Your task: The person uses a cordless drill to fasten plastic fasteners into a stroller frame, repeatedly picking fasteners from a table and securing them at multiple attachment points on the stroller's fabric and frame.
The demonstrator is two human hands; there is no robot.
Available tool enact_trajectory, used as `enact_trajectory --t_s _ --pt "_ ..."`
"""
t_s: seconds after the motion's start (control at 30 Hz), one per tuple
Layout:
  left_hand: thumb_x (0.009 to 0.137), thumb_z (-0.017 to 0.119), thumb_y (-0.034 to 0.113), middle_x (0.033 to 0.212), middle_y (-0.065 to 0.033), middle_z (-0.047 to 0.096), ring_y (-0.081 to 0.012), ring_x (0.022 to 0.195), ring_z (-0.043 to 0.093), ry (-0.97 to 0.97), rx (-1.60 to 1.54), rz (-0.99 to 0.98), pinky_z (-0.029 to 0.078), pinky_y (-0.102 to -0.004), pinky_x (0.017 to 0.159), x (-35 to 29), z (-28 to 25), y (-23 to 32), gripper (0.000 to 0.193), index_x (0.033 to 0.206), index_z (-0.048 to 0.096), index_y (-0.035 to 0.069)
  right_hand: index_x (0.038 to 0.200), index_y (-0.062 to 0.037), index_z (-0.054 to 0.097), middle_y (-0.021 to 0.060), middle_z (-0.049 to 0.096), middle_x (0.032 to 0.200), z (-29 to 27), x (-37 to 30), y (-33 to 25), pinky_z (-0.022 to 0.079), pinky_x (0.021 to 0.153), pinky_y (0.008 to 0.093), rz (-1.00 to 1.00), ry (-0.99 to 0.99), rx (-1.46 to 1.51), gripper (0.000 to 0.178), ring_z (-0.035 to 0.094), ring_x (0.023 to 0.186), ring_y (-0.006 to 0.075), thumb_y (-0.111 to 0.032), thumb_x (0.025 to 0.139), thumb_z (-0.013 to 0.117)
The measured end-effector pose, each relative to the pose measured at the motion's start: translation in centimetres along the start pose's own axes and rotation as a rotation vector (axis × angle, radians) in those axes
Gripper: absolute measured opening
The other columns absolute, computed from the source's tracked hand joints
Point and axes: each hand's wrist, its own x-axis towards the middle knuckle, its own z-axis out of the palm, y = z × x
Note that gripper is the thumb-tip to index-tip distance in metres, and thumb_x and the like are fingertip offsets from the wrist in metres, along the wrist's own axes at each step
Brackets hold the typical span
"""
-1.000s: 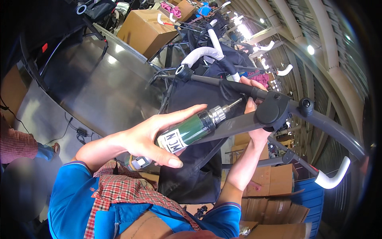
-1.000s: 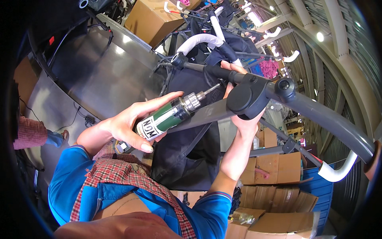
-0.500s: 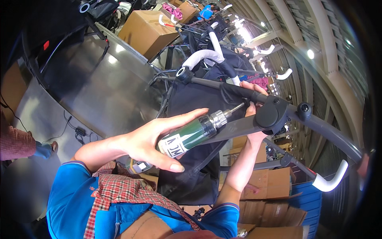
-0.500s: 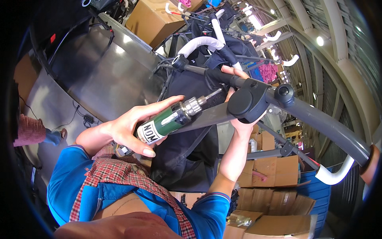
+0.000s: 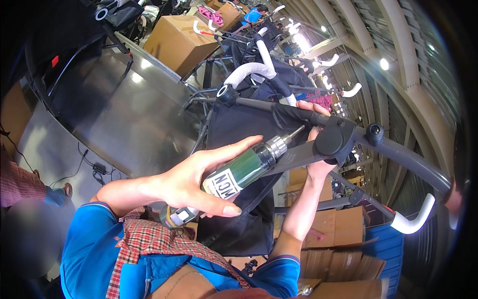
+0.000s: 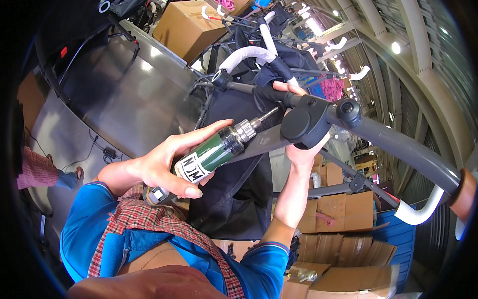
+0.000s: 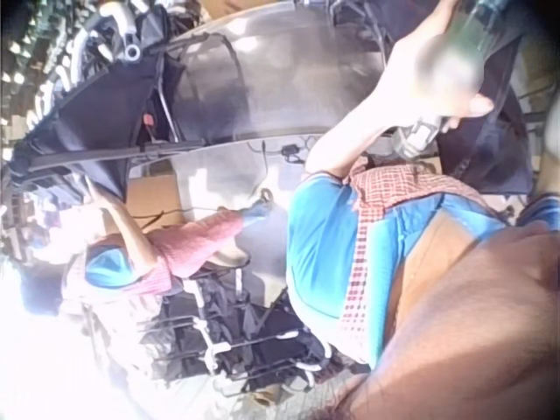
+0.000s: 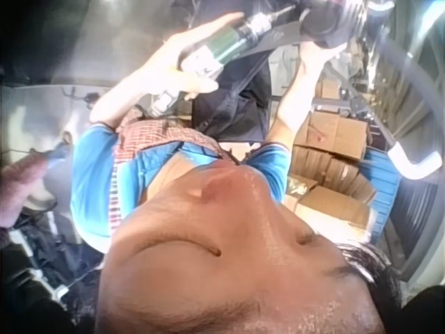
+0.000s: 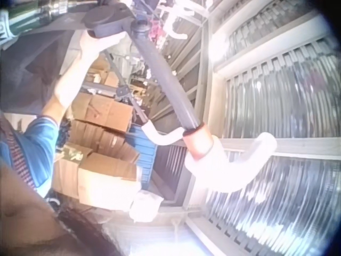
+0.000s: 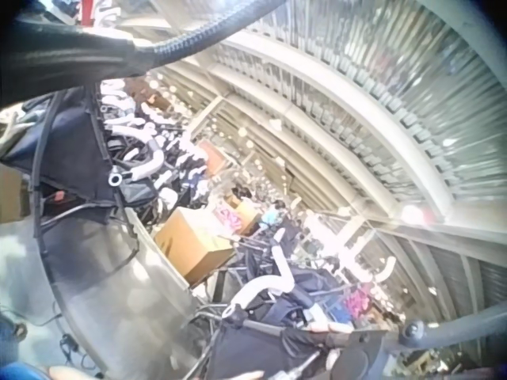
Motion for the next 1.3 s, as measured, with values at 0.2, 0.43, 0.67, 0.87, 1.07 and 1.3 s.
enact_trajectory --t_s 0.2,0.43,0.67,0.87,1.07,1.3 --pt "0.077 0.072 0.005 0.085 -0.0075 0.057 -0.0107 0.06 0.058 -0.014 -0.286 -0.089 0.049 -0.025 0.053 -0.6 1.5 1.5 0.101 0.153 0.005 0.01 0.119 0.0115 0.054 0.0214 0.065 0.109 0.6 -0.3 0.5 0.05 0.086 0.0324 0.046 0.084 0.082 0.038 0.064 0.098 0.0232 0.009 0.081 0.055" --pt "0.081 0.067 0.005 0.083 -0.0085 0.057 -0.0135 0.054 0.058 -0.014 -0.442 -0.11 0.048 -0.0255 0.048 -0.4 2.8 2.0 0.095 0.153 0.005 0.012 0.118 0.0112 0.054 0.0212 0.066 0.109 1.1 -0.5 0.7 0.05 0.084 0.0308 -0.015 0.143 0.077 0.039 0.063 0.1 0.0232 0.011 0.079 0.056" --pt "0.079 0.066 0.012 0.084 -0.0164 0.051 -0.0204 0.048 0.057 -0.069 -0.755 -0.18 0.046 -0.0282 0.042 0.1 2.2 1.1 0.079 0.144 0.02 0.01 0.114 0.0088 0.058 0.0194 0.067 0.11 1.2 -0.5 -0.2 0.049 0.092 0.0344 0.027 0.153 0.047 0.047 0.063 0.108 0.027 0.014 0.068 0.053" --pt "0.073 0.072 0.011 0.092 -0.0281 0.05 -0.0314 0.052 0.059 -0.077 -0.899 0.029 0.056 -0.0391 0.048 -1.2 0.4 -3.0 0.082 0.139 0.025 0.002 0.113 -0.0015 0.063 0.0143 0.069 0.104 0.1 -1.8 0.4 0.051 0.086 0.0339 -0.044 0.076 -0.256 0.041 0.068 0.096 0.0255 -0.001 0.073 0.069" --pt "0.094 0.052 0.037 0.093 -0.0263 0.05 -0.0298 0.053 0.061 0.323 -0.654 0.065 0.055 -0.0366 0.045 -9.1 -3.4 -8.0 0.067 0.146 0.017 0.012 0.109 0.0023 0.061 0.0115 0.071 0.089 -7.7 -14.1 -0.3 0.053 0.078 0.0319 -0.006 0.858 -0.412 0.024 0.064 0.081 0.0188 -0.005 0.086 0.059" --pt "0.084 0.059 0.049 0.073 -0.01 0.057 -0.0175 0.053 0.053 1.279 -0.547 -0.435 0.046 -0.0306 0.047 -19.8 -4.3 -21.2 0.044 0.088 0.048 0.006 0.124 -0.0037 0.053 0.0155 0.054 0.124 -13.0 -33.4 15.3 0.042 0.094 0.037 0.71 0.808 0.246 0.036 0.052 0.111 0.0234 -0.027 0.098 0.048"
